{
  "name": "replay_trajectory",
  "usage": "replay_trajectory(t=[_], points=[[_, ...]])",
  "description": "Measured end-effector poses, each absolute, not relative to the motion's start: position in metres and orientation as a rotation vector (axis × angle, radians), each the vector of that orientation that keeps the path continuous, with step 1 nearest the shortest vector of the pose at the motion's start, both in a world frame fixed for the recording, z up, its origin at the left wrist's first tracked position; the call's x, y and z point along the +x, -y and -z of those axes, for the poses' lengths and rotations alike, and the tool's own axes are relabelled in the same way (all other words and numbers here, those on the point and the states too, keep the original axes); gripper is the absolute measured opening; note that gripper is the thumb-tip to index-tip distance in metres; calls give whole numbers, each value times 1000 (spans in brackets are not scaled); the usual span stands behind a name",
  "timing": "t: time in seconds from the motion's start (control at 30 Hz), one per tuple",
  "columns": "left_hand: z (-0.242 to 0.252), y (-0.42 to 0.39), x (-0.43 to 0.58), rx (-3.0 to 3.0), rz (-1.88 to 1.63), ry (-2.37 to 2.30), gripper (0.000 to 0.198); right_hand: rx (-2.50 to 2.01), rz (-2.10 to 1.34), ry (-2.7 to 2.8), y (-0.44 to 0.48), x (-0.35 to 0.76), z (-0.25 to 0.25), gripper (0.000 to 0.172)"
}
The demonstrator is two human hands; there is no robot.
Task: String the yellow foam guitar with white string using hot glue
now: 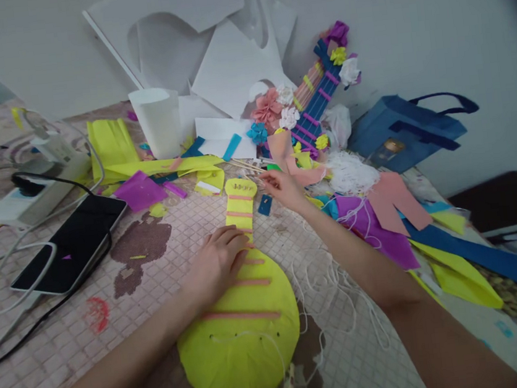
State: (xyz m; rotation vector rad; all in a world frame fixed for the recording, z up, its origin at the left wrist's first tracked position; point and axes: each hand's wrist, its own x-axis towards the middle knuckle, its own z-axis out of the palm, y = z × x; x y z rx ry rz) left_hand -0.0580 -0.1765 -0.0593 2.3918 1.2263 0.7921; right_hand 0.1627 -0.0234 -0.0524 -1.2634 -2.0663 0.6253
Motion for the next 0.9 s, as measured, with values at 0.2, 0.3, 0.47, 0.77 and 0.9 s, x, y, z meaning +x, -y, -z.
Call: replay_trajectory(t=[0.2, 0.3, 0.47, 0.77, 0.9], points=[[53, 170, -70, 2317, -835, -1443, 25, -1289, -794, 1989, 88, 188, 42, 18], [46, 166, -79, 2186, -704, -1582, 27, -1270, -953, 2033, 128, 183, 42, 16], [44, 160, -88, 2059, -528, -1616, 33, -1162, -857, 2247, 168, 164, 45, 23], [52, 159, -86, 1943, -603, -1430, 30, -1068, -662, 2351, 181, 155, 59, 39], [51, 159, -84, 1863, -703, -1401, 32, -1115, -674, 2308, 182, 154, 61, 46]])
